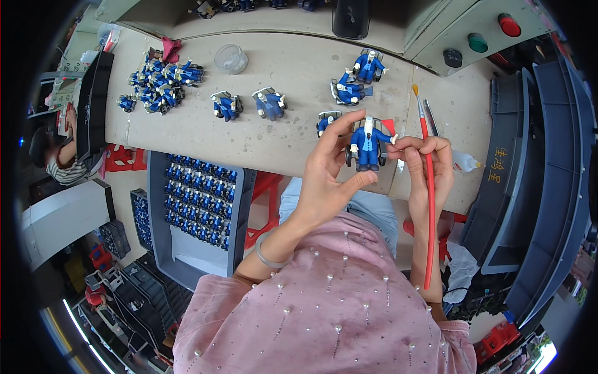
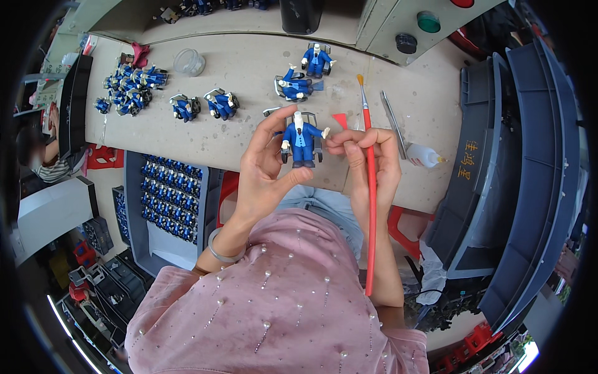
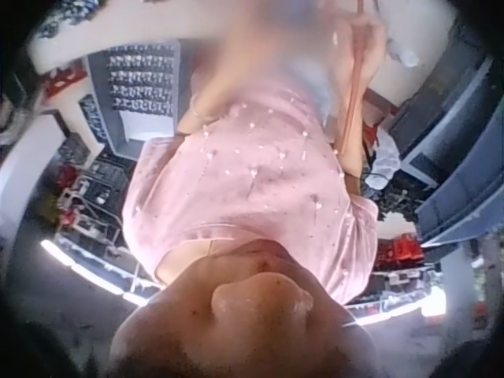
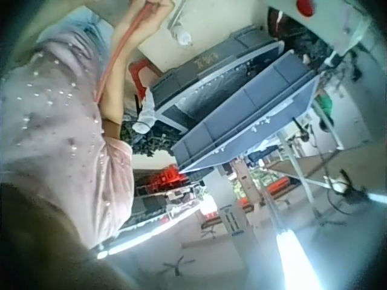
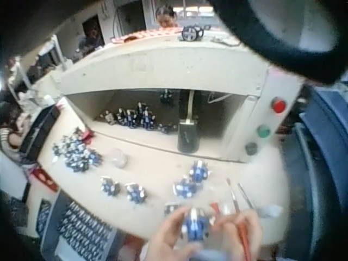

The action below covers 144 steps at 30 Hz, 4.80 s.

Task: Assembling small plastic robot toys by applying adhesive to components with a brush.

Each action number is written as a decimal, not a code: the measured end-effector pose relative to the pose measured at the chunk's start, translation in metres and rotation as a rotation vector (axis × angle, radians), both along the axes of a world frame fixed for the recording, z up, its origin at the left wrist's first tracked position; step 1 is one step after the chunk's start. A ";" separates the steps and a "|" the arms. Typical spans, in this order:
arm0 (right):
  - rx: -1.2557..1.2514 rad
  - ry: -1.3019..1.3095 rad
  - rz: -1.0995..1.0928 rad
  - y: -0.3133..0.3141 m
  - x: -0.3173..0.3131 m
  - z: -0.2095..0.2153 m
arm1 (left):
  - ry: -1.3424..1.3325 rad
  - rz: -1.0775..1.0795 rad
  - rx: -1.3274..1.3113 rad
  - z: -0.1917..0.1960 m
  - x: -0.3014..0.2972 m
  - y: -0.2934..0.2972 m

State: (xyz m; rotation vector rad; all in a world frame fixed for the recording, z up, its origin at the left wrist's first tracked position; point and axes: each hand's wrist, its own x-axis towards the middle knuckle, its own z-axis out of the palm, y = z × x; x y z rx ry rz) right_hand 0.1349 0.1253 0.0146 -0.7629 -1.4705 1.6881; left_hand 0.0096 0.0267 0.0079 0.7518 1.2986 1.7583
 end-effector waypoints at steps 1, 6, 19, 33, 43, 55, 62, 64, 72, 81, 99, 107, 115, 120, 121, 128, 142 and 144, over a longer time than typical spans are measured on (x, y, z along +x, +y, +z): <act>-0.011 -0.003 -0.002 0.000 0.000 0.000 | 0.004 0.000 -0.003 0.000 0.000 0.000; -0.029 -0.013 -0.007 -0.001 -0.001 0.000 | -0.001 -0.007 -0.001 0.000 -0.001 -0.001; 0.167 0.017 0.036 -0.004 0.001 -0.007 | -0.409 -0.145 0.024 -0.001 -0.006 -0.002; 0.492 -0.065 0.066 -0.006 -0.008 -0.001 | -0.657 -0.299 0.183 -0.017 -0.006 -0.005; 0.461 -0.007 0.039 -0.003 -0.009 -0.007 | -0.718 -0.290 0.201 -0.015 -0.001 0.002; 0.372 0.003 0.039 -0.003 -0.007 -0.008 | -0.723 -0.273 0.190 -0.017 0.004 0.003; 0.398 0.018 0.071 -0.002 -0.008 -0.005 | -0.791 -0.255 0.199 -0.020 0.001 0.000; 0.399 0.005 0.096 -0.002 -0.007 -0.001 | -0.849 -0.294 0.237 -0.022 -0.001 0.000; 0.449 0.067 0.109 0.006 -0.001 0.004 | -1.004 -0.396 0.295 -0.034 -0.006 -0.003; 0.262 0.049 0.052 0.005 0.006 0.002 | -0.973 -0.307 0.314 -0.031 -0.005 -0.004; 0.171 -0.019 0.069 0.003 0.003 -0.007 | 0.063 -0.009 0.074 -0.016 -0.002 0.001; 0.096 -0.031 0.070 0.000 0.002 -0.005 | 0.140 0.018 0.036 -0.013 0.000 0.000; 0.079 -0.019 0.062 -0.002 0.000 -0.004 | 0.134 0.020 0.031 -0.015 0.002 0.002; 0.060 0.011 0.029 -0.001 0.001 -0.003 | 0.102 0.012 0.023 -0.016 0.001 0.004; 0.066 0.015 0.019 -0.001 0.001 -0.003 | 0.110 0.011 0.020 -0.016 0.001 0.004; 0.125 0.006 0.009 0.003 0.001 -0.005 | 0.107 -0.047 -0.002 -0.012 -0.002 0.004; 0.006 -0.033 -0.087 0.005 0.000 -0.004 | 0.000 -0.100 -0.035 -0.008 0.001 0.005; -0.012 -0.042 -0.094 0.006 0.001 -0.004 | 0.001 -0.115 -0.035 -0.010 0.001 0.005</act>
